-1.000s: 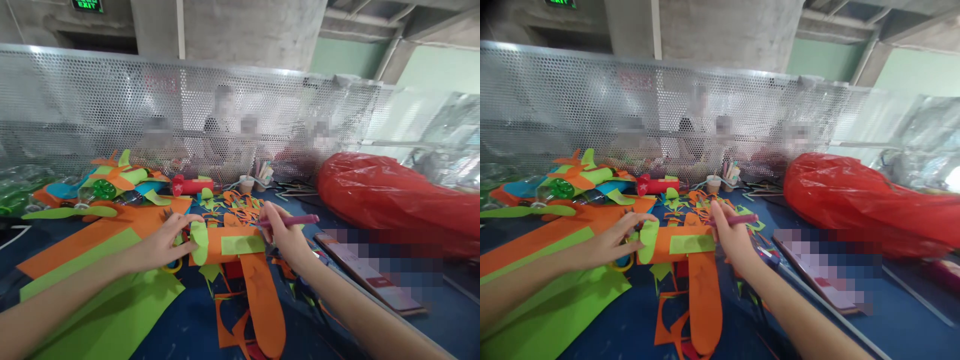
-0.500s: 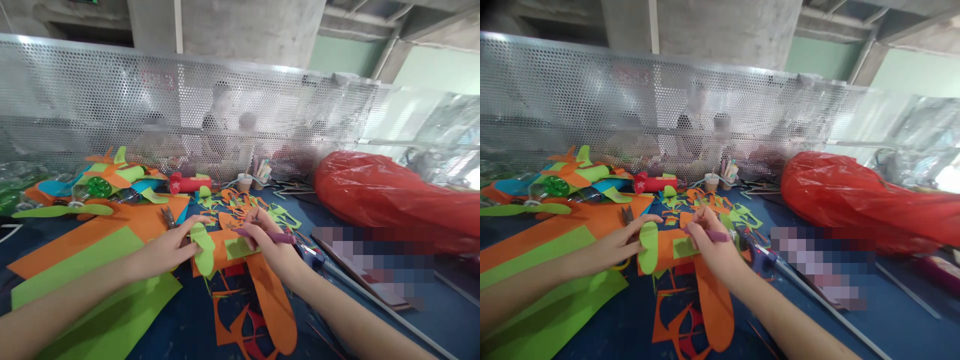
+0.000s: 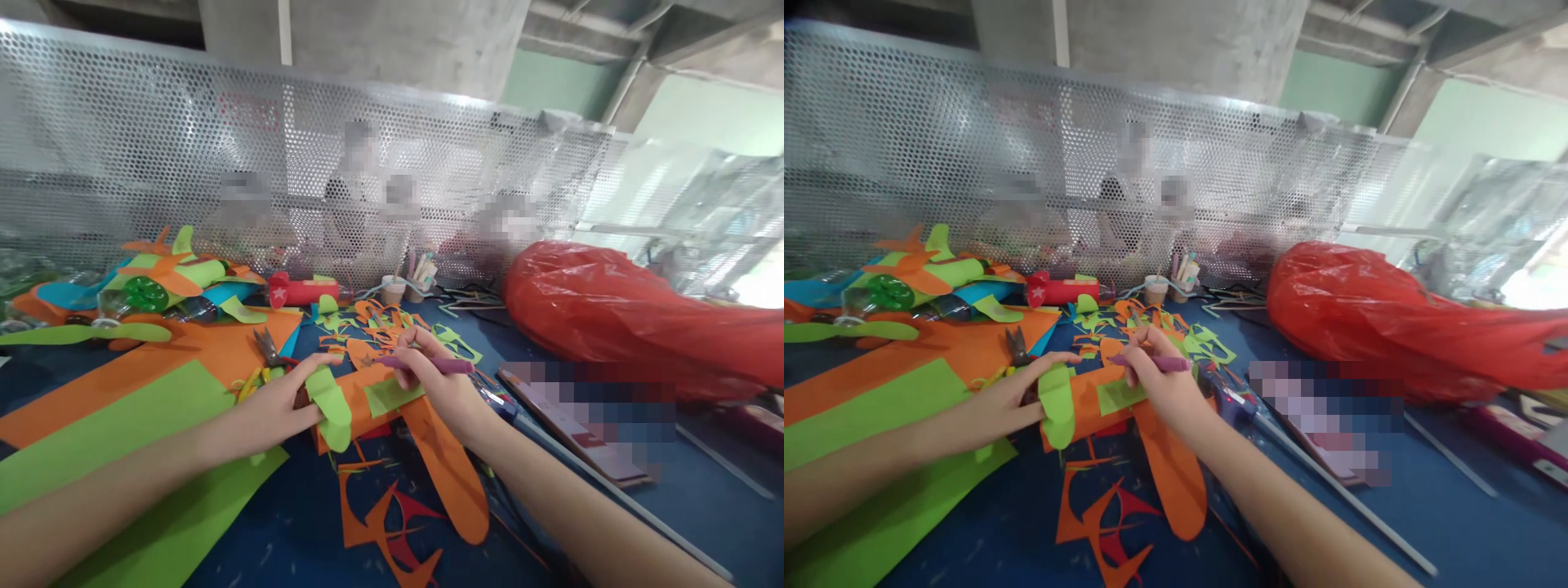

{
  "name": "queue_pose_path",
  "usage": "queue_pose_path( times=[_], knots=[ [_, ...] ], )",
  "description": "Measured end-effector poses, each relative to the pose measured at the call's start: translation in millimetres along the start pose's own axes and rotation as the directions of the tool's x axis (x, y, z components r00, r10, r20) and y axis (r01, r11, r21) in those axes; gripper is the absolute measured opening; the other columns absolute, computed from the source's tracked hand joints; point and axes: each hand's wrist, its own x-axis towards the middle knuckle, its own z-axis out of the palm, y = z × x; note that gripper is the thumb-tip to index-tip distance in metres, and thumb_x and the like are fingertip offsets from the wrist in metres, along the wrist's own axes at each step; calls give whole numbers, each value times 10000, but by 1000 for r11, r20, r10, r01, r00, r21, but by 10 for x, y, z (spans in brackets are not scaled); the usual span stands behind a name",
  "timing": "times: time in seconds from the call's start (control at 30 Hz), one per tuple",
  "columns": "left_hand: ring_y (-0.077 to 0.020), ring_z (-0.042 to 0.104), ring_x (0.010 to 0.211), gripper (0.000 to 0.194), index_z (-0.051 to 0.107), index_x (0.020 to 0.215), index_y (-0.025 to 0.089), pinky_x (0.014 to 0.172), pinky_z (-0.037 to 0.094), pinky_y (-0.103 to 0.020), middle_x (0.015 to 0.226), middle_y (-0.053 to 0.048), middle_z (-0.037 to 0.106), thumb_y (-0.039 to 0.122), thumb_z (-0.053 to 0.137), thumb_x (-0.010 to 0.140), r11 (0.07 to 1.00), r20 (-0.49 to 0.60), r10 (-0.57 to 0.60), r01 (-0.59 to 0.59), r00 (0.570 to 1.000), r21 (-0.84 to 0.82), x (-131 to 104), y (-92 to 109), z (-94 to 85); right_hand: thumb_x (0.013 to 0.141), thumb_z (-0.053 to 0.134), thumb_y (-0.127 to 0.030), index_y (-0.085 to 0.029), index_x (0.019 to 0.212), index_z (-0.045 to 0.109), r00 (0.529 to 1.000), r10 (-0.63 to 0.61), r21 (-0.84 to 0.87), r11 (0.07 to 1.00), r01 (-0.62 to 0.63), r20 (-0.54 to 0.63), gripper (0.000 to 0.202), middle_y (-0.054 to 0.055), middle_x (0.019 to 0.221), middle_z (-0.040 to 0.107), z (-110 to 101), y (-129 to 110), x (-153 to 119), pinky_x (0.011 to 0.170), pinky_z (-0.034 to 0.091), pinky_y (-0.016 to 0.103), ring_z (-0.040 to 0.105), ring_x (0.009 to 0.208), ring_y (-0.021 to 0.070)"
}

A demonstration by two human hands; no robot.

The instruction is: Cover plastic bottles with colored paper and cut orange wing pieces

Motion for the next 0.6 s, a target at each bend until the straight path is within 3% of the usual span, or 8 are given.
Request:
queue_pose_path(
  times=[0.13, 0.23, 0.3, 0.37, 0.47, 0.6],
  knots=[
    [-271, 624, 1242, 612, 325, 1475, 317, 1025, 516, -436, 1324, -48, 670, 397, 567, 918, 994, 40, -34, 38, 999, -99, 34, -21, -22, 840, 600, -377, -252, 763, 469, 998, -55, -63, 997, 53, -30, 196, -91, 512, 519, -49, -17, 35, 686, 465, 299, 509, 526, 128],
    [-281, 606, 1274, 620, 335, 1465, 306, 1046, 501, -434, 1366, -59, 651, 472, 567, 914, 994, 33, -51, 54, 998, -97, 27, 5, -38, 857, 631, -482, -258, 832, 487, 960, -190, -183, 971, 153, -207, 268, -42, 621, 637, -200, -36, 128, 646, 465, 291, 608, 608, 159],
    [-291, 585, 1299, 625, 334, 1466, 303, 1047, 494, -435, 1371, -63, 647, 513, 546, 917, 995, 22, -64, 66, 998, -73, 19, 16, -47, 873, 591, -569, -261, 858, 504, 925, -208, -239, 962, 134, -317, 321, -15, 647, 680, -352, -29, 204, 622, 468, 291, 628, 593, 169],
    [-299, 582, 1299, 627, 328, 1474, 305, 1040, 490, -441, 1358, -62, 653, 528, 526, 922, 996, 9, -75, 75, 997, -44, 17, 5, -47, 897, 524, -612, -264, 830, 523, 933, -122, -296, 955, 18, -337, 354, -16, 578, 653, -506, 7, 265, 591, 468, 294, 637, 549, 185],
    [-310, 575, 1302, 637, 336, 1479, 310, 1048, 479, -451, 1390, -67, 630, 550, 518, 917, 997, -21, -74, 74, 997, -19, 21, -45, -29, 928, 509, -536, -260, 734, 543, 952, -86, -546, 833, -94, -294, 339, 8, 594, 682, -656, 84, 296, 583, 444, 288, 685, 588, 208],
    [-331, 519, 1355, 648, 357, 1483, 326, 1069, 462, -472, 1499, -64, 540, 579, 510, 906, 996, -65, -72, 75, 995, 43, 21, -83, -7, 945, 491, -398, -258, 662, 511, 977, -82, -776, 621, -105, -198, 317, 21, 648, 717, -653, 125, 255, 595, 410, 274, 705, 670, 213]
  ],
)
